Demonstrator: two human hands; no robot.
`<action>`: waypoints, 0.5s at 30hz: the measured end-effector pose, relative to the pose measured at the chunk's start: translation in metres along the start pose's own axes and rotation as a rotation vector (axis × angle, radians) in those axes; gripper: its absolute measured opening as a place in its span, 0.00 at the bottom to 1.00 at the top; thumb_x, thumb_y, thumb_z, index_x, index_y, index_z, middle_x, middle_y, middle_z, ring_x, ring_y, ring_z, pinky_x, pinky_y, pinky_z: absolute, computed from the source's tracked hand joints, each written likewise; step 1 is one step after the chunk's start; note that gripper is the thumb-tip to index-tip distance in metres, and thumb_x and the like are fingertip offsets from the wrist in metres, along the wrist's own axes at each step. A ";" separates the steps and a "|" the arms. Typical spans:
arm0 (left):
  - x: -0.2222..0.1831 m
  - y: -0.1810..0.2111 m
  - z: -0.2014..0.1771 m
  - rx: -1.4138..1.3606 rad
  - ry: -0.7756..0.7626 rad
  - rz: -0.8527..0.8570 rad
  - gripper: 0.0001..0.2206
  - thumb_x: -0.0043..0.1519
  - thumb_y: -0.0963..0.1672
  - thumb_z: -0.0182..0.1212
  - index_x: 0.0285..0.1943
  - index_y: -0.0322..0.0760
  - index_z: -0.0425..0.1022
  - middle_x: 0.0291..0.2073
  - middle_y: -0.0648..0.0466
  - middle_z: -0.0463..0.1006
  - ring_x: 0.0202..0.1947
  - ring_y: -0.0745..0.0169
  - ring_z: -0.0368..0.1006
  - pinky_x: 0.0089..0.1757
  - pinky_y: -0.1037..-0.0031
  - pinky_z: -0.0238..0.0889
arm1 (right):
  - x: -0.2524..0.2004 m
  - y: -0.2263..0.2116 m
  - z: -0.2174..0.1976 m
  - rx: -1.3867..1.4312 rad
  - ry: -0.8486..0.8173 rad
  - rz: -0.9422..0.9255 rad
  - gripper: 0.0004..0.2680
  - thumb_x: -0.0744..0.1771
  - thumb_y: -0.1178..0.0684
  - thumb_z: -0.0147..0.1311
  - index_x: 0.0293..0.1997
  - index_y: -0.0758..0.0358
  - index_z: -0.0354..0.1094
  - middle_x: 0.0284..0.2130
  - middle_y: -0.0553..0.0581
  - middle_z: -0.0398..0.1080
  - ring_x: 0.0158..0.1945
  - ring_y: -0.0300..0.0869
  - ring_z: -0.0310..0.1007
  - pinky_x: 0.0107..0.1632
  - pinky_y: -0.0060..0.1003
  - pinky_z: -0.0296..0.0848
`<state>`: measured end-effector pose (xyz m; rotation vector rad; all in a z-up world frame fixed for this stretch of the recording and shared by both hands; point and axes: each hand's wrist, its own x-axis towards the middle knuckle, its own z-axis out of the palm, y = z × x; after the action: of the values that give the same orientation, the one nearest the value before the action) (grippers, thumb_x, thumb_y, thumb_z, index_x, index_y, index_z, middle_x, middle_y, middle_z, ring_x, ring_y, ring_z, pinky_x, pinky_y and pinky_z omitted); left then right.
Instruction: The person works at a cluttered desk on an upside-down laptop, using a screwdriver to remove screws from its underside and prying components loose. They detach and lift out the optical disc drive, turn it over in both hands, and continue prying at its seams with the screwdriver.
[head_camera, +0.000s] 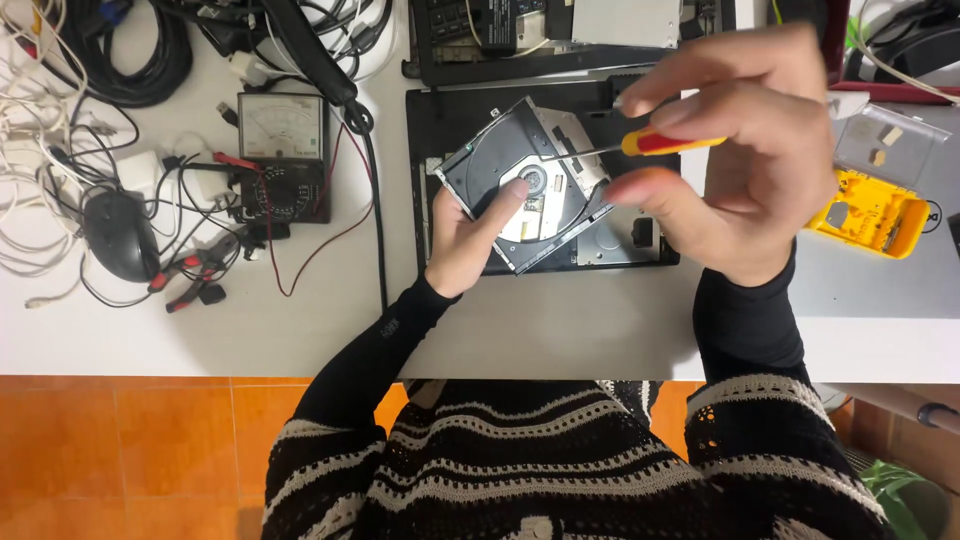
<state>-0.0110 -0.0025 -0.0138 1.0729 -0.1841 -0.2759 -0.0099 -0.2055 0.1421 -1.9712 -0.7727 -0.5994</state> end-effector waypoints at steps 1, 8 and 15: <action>0.000 0.000 0.000 0.001 -0.028 0.012 0.11 0.69 0.40 0.62 0.58 0.29 0.75 0.48 0.55 0.81 0.48 0.72 0.76 0.50 0.77 0.70 | 0.003 0.000 0.000 -0.029 0.010 -0.049 0.13 0.66 0.61 0.64 0.47 0.72 0.60 0.42 0.69 0.69 0.39 0.49 0.77 0.43 0.38 0.79; 0.003 -0.011 -0.003 -0.016 -0.025 -0.016 0.11 0.69 0.40 0.62 0.59 0.28 0.75 0.48 0.53 0.81 0.48 0.71 0.76 0.51 0.75 0.70 | -0.003 -0.001 -0.004 -0.027 0.012 -0.033 0.07 0.70 0.63 0.63 0.48 0.74 0.68 0.42 0.66 0.73 0.41 0.50 0.81 0.44 0.36 0.83; 0.003 -0.012 -0.001 -0.146 -0.003 -0.059 0.12 0.69 0.39 0.62 0.60 0.28 0.74 0.51 0.52 0.80 0.50 0.69 0.76 0.54 0.74 0.69 | -0.003 -0.002 -0.009 0.019 -0.065 0.018 0.04 0.75 0.63 0.59 0.50 0.72 0.68 0.42 0.64 0.74 0.44 0.48 0.79 0.49 0.34 0.79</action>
<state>-0.0096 -0.0075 -0.0249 0.9339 -0.1330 -0.3389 -0.0140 -0.2133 0.1457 -1.9864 -0.7969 -0.5183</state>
